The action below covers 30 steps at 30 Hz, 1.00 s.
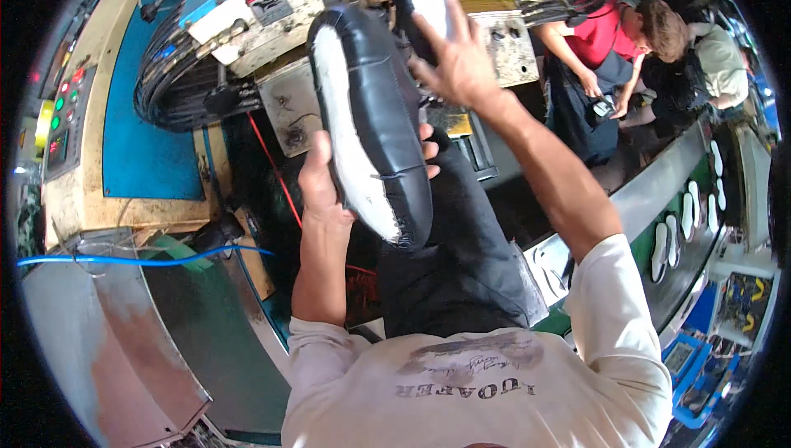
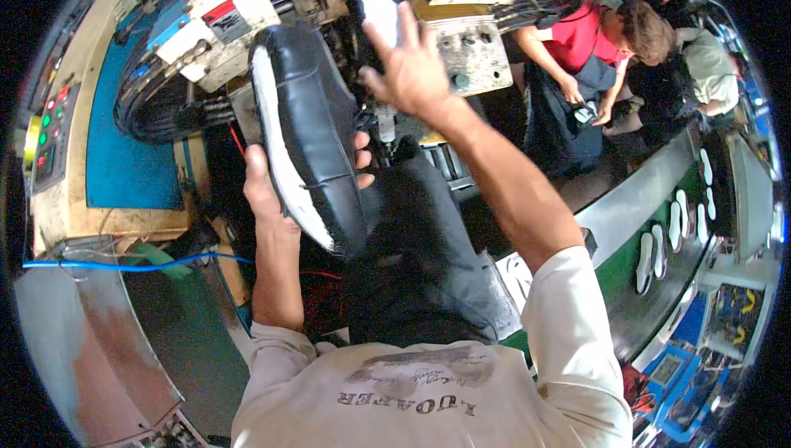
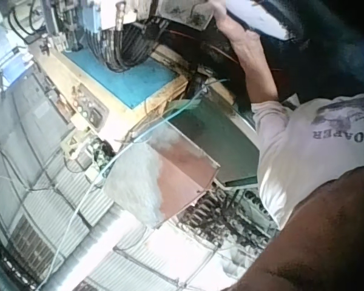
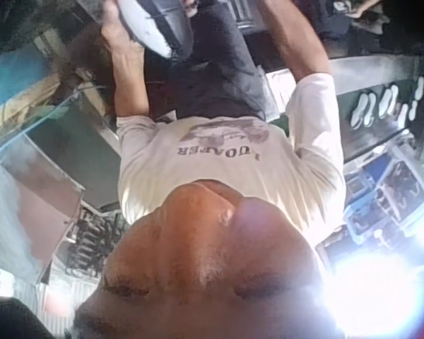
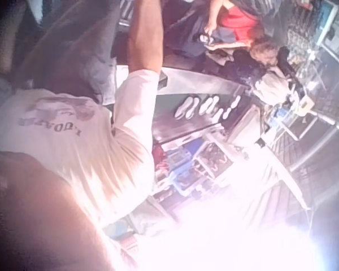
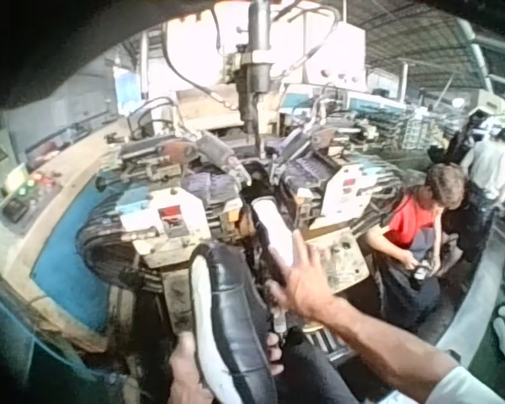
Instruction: The person is manually lasting shoes by pulling and pressing the upper material onto the last and sole using specialized pliers.
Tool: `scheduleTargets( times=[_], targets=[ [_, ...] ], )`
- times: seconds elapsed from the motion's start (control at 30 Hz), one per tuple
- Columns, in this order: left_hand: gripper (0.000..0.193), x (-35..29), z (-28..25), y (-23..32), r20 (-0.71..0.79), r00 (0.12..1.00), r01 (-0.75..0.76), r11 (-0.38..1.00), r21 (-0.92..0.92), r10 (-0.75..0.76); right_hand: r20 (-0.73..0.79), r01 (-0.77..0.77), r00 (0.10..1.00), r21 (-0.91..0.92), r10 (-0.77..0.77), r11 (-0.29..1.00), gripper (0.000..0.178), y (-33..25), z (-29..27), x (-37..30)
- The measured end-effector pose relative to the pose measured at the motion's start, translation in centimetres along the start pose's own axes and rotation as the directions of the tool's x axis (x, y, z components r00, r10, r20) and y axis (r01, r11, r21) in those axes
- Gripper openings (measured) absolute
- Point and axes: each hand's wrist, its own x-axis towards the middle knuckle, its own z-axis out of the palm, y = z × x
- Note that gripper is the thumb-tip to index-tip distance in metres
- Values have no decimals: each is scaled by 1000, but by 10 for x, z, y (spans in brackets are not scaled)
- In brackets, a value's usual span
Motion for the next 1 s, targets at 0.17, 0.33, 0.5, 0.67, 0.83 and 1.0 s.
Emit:
scheduleTargets(
  times=[0.17,0.33,0.5,0.67,0.83,1.0],
  targets=[
    [119,2,-20,-28,-59,997,-48,997,-53,45,-150,73,987,142,-51,987,79,-9,9,-12],
    [103,-13,-24,-52,-387,922,-12,999,51,31,-144,46,989,171,-21,984,80,-8,19,12],
    [95,-26,-40,-67,-473,881,30,998,51,-3,-166,42,986,100,-25,994,82,0,31,73],
    [93,-19,-62,-74,-478,876,57,998,-32,-66,-226,-15,973,79,33,997,78,16,56,126],
    [93,1,-64,-68,-574,814,80,996,-46,-92,-146,1,989,86,12,996,68,15,43,154],
    [89,23,-56,-61,-543,838,82,974,213,48,-107,44,994,150,-28,988,47,1,9,157]
  ],
)
